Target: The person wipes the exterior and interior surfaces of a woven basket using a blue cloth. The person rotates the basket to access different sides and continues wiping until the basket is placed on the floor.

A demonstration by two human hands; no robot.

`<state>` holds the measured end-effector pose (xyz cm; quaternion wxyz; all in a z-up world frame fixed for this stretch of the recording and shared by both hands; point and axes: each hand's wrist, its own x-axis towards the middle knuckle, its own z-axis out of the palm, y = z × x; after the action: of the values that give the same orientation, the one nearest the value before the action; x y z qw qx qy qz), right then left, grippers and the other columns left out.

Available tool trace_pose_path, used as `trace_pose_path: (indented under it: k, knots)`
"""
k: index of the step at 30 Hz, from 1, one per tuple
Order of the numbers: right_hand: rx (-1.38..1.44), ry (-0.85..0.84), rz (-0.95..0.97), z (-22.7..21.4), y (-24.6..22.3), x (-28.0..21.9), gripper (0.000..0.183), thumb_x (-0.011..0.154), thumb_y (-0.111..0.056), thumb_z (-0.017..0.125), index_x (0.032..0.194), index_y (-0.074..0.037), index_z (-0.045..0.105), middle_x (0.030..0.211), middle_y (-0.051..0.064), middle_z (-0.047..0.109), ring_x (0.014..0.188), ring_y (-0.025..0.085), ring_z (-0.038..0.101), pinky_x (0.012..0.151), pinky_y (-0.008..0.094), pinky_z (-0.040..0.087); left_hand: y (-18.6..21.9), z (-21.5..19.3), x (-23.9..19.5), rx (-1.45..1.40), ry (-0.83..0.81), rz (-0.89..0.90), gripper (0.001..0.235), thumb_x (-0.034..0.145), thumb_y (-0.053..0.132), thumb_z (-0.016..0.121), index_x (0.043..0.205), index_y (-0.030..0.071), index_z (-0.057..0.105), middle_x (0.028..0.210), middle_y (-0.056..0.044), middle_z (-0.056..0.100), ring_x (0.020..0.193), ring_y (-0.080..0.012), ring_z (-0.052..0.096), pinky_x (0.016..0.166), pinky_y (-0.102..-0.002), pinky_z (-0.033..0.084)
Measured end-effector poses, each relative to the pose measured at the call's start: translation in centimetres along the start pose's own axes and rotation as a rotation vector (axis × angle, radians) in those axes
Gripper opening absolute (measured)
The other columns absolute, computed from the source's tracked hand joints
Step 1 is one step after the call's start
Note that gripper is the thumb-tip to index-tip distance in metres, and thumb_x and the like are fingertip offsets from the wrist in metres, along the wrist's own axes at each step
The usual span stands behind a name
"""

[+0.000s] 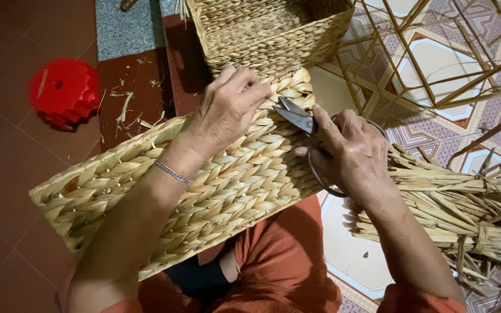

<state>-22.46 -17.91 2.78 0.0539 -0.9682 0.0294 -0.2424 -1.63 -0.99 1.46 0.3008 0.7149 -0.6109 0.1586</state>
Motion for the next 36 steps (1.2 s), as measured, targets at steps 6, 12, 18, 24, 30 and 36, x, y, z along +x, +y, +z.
trace_pose_path:
  k: [6, 12, 18, 24, 30, 36]
  knots:
    - [-0.074, -0.046, -0.026, 0.8, 0.3, 0.0, 0.073, 0.077, -0.04, 0.085, 0.14, -0.011, 0.062, 0.089, 0.011, 0.055, 0.076, 0.027, 0.061, 0.065, 0.044, 0.05, 0.2, -0.9, 0.0, 0.018, 0.013, 0.019, 0.008, 0.094, 0.002, 0.073, 0.1, 0.002, 0.068, 0.101, -0.009, 0.065, 0.094, -0.0219, 0.062, 0.08, -0.034, 0.057]
    - [-0.124, 0.017, -0.119, 1.5, 0.7, 0.7, 0.072, 0.086, -0.035, 0.083, 0.147, -0.011, 0.055, 0.095, 0.012, 0.055, 0.081, 0.027, 0.062, 0.069, 0.044, 0.049, 0.4, -1.4, 0.4, -0.008, 0.004, 0.016, 0.008, 0.095, 0.0, 0.073, 0.099, 0.002, 0.066, 0.101, -0.008, 0.066, 0.092, -0.0243, 0.061, 0.08, -0.036, 0.056]
    - [-0.195, -0.028, -0.144, 2.5, 0.9, 1.0, 0.077, 0.082, -0.027, 0.079, 0.152, -0.01, 0.051, 0.091, 0.011, 0.057, 0.075, 0.023, 0.062, 0.061, 0.041, 0.048, 0.4, -1.1, 0.2, -0.013, 0.006, 0.014, 0.007, 0.094, -0.001, 0.071, 0.101, 0.002, 0.068, 0.103, -0.009, 0.067, 0.093, -0.0221, 0.061, 0.078, -0.034, 0.057]
    - [-0.338, -0.09, -0.168, 2.4, 0.7, 0.9, 0.077, 0.085, -0.01, 0.07, 0.159, -0.01, 0.047, 0.095, 0.007, 0.058, 0.075, 0.017, 0.062, 0.069, 0.038, 0.047, 0.3, -0.5, 0.5, -0.04, 0.03, 0.004, 0.005, 0.096, 0.0, 0.071, 0.096, 0.002, 0.067, 0.107, -0.009, 0.062, 0.1, -0.0215, 0.067, 0.084, -0.028, 0.063]
    - [-0.347, -0.106, -0.193, 2.8, 1.1, 0.9, 0.068, 0.09, -0.015, 0.063, 0.155, -0.003, 0.046, 0.089, 0.01, 0.061, 0.067, 0.019, 0.064, 0.067, 0.041, 0.046, 0.5, -0.7, 0.6, 0.08, 0.036, 0.053, 0.009, 0.095, -0.005, 0.065, 0.1, 0.001, 0.063, 0.125, -0.013, 0.058, 0.109, -0.0264, 0.07, 0.086, -0.031, 0.065]
    - [-0.188, -0.103, -0.096, 3.9, 1.8, 0.9, 0.066, 0.092, -0.054, 0.067, 0.142, -0.011, 0.06, 0.081, 0.009, 0.067, 0.055, 0.019, 0.059, 0.048, 0.036, 0.047, -0.7, -0.7, 1.0, -0.196, -0.038, -0.222, 0.01, 0.108, -0.003, 0.048, 0.101, -0.001, 0.055, 0.117, -0.017, 0.064, 0.094, -0.0233, 0.074, 0.07, -0.028, 0.062]
